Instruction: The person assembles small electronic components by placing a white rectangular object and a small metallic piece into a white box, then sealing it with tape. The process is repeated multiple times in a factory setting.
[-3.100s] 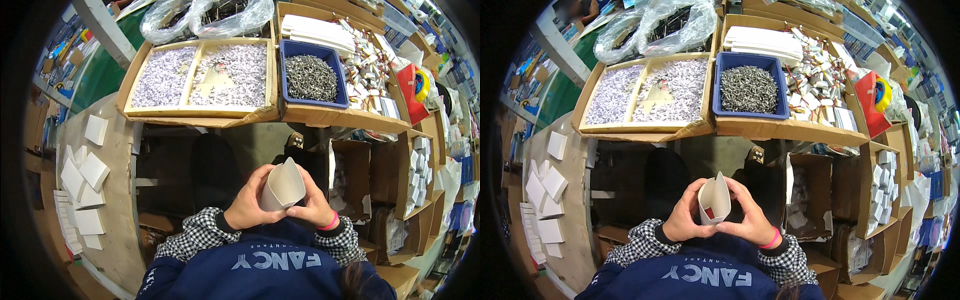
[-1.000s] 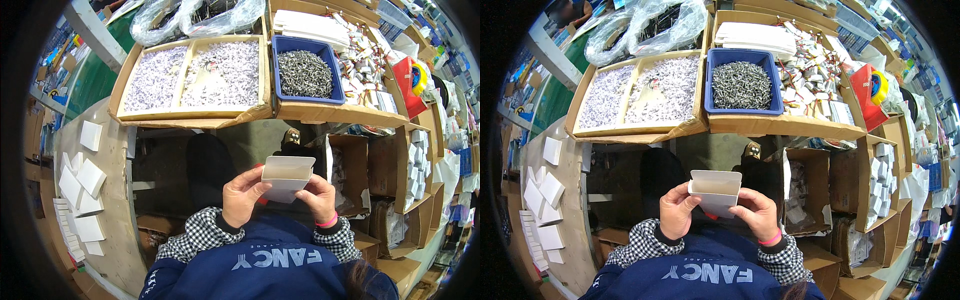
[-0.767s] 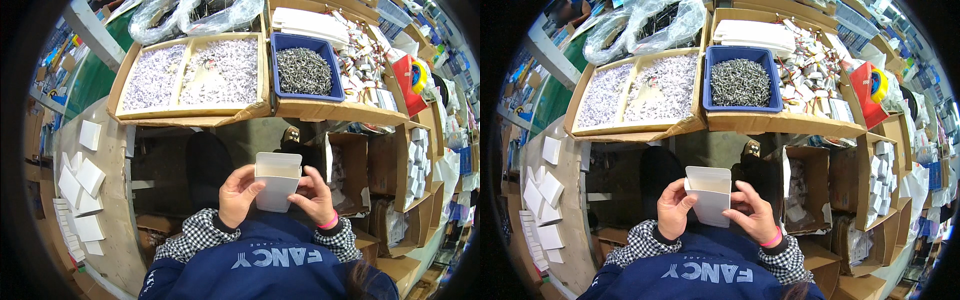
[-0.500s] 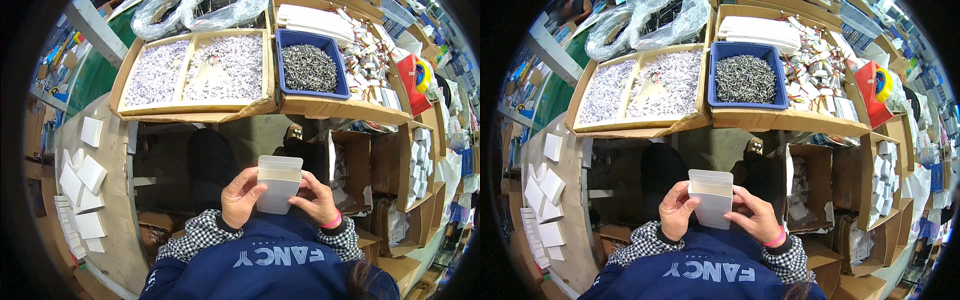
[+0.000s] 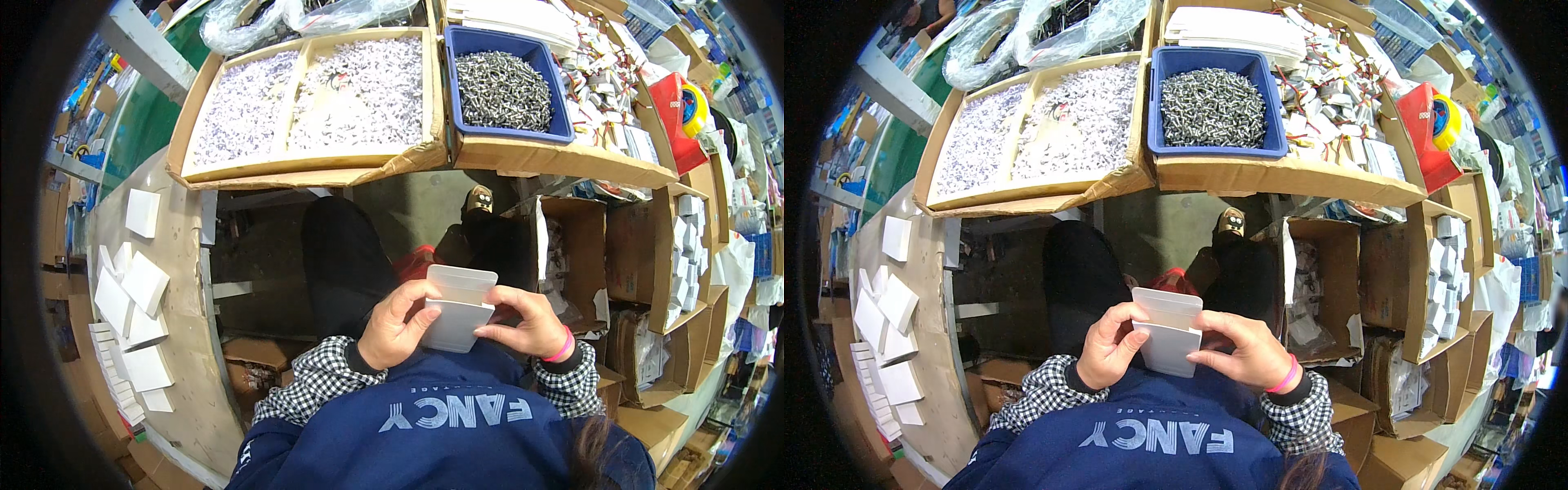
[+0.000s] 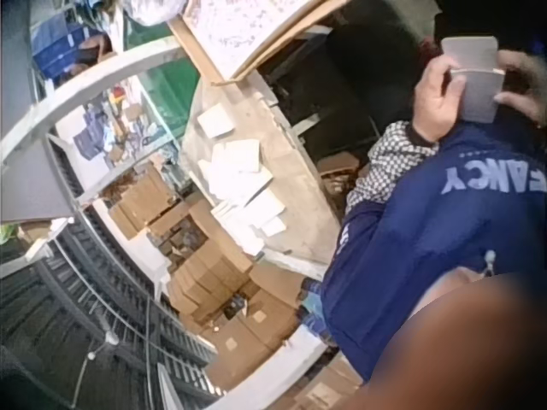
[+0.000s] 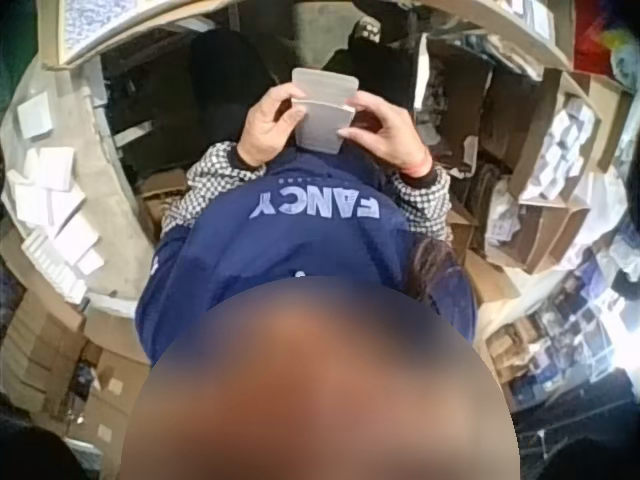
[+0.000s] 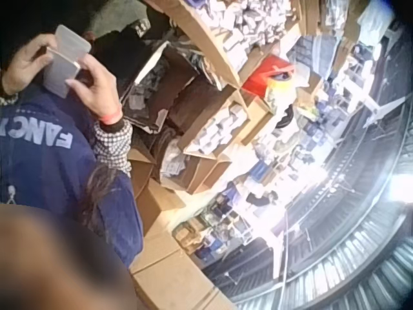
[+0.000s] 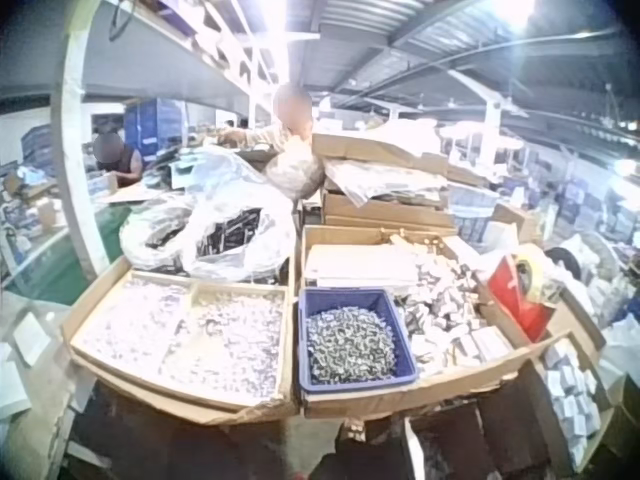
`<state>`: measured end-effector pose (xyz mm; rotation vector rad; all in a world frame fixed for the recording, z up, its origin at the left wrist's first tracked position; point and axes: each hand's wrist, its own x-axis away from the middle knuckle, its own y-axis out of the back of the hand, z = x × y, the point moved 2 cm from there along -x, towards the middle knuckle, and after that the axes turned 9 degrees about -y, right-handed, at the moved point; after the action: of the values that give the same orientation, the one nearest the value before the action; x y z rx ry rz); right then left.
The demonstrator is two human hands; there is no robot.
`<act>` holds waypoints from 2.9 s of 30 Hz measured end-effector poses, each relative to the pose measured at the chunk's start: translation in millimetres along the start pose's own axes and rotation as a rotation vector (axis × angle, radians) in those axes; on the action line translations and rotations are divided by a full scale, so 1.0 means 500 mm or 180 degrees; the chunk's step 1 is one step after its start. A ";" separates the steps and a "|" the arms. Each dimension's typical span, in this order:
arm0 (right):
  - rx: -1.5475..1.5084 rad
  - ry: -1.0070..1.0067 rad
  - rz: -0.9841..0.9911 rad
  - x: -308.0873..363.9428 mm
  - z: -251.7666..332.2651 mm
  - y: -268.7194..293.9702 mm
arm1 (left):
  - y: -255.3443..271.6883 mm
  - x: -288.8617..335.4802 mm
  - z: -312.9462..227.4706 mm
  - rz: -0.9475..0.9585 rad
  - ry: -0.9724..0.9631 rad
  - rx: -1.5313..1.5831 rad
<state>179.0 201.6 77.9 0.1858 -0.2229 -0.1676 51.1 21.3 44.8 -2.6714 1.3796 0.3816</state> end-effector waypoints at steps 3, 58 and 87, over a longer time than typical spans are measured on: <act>0.0534 0.0325 -0.0072 -0.001 0.009 0.016 | -0.005 -0.007 -0.003 0.0240 0.0034 0.0146; -0.1305 -0.0784 -0.0301 -0.030 0.087 0.005 | -0.059 -0.064 -0.057 0.0446 -0.0547 -0.1838; 0.0668 0.0156 -0.1089 -0.028 0.081 -0.016 | -0.063 -0.052 -0.049 0.0320 -0.0665 -0.2170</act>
<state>155.0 189.9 112.1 0.4365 -0.1582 -0.4796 66.6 55.1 74.8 -2.9221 1.5247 1.3107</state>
